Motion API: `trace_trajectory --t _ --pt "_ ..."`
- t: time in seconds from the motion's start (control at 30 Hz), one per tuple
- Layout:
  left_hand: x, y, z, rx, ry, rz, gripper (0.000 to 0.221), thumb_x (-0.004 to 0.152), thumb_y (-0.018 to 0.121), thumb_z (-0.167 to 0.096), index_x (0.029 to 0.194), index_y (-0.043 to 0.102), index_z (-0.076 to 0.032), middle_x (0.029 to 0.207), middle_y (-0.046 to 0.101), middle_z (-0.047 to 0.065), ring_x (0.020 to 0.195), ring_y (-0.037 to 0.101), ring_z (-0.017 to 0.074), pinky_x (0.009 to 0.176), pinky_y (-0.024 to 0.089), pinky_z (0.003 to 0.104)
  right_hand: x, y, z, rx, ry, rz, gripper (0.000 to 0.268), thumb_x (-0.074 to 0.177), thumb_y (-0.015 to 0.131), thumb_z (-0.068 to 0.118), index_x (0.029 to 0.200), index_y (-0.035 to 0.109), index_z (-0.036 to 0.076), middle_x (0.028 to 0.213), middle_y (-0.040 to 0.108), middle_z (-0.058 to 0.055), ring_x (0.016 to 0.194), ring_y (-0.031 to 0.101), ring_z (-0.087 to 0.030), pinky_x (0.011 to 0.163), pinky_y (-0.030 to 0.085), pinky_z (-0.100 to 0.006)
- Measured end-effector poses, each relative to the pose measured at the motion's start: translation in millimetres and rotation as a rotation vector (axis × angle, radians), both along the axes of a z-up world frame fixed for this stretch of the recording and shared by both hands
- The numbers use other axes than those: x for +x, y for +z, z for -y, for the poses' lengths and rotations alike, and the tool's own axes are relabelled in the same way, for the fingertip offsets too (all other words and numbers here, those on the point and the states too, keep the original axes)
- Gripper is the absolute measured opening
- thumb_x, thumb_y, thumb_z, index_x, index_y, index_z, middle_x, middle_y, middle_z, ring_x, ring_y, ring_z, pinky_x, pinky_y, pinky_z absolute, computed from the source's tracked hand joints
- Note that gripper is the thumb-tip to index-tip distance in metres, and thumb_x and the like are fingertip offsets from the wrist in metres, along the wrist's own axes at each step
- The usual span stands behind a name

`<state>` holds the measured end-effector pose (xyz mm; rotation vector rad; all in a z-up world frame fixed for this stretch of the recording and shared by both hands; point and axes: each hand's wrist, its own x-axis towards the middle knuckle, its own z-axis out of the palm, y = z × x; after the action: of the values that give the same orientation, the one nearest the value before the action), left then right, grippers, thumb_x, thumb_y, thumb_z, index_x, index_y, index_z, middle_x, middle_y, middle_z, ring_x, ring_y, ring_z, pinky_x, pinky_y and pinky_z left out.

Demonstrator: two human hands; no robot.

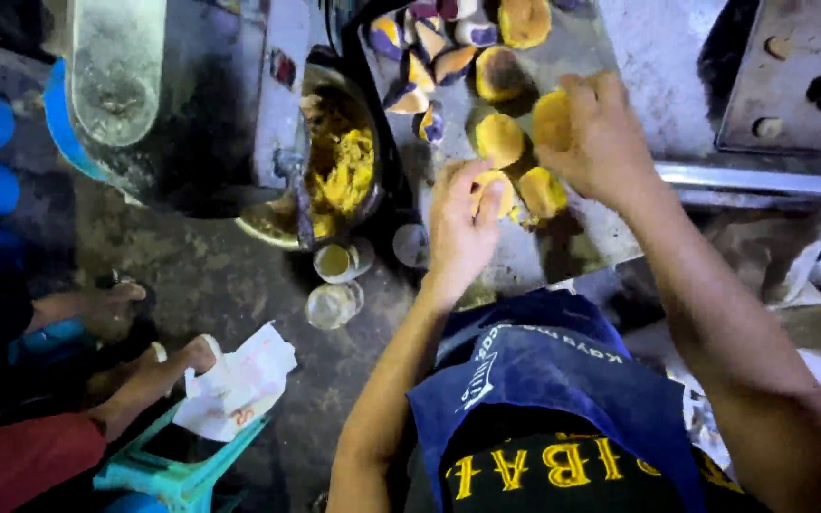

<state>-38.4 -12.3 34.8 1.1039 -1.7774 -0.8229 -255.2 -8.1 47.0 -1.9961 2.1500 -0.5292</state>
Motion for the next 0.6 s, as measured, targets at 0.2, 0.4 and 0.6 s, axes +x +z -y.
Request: trace_trajectory --t 0.2,0.4,0.6 --pt "11.6 -22.5 15.4 0.621 -0.183 -0.335 0.064 0.093 0.07 -0.038 0.144 0.05 -0.005 0.131 0.058 0.021 0.098 0.072 0.0276 0.077 0.062 0.034 72.2 52.8 -23.6 -0.026 0.219 0.518 0.088 0.078 0.084 0.007 0.152 0.038 -0.008 0.128 0.042 -0.027 0.113 0.053 -0.043 0.089 0.054 -0.049" --pt "23.2 -12.7 3.1 0.721 -0.283 -0.539 0.051 0.093 0.078 -0.031 0.13 0.058 -0.002 0.114 0.068 0.024 0.092 0.075 0.0331 0.071 0.066 0.041 84.0 1.9 -41.4 -0.001 -0.054 0.979 0.053 0.112 0.052 0.027 0.154 0.043 -0.004 0.102 0.059 -0.022 0.089 0.065 -0.029 0.079 0.057 -0.042" --pt "42.6 28.9 15.0 0.565 -0.32 -0.162 0.046 0.097 0.063 -0.049 0.112 0.063 -0.005 0.09 0.074 0.018 0.088 0.076 0.0357 0.073 0.061 0.046 76.8 17.3 -46.9 0.039 -0.026 0.98 0.04 0.112 0.051 0.024 0.145 0.059 0.001 0.079 0.061 -0.014 0.065 0.067 -0.024 0.059 0.059 -0.038"
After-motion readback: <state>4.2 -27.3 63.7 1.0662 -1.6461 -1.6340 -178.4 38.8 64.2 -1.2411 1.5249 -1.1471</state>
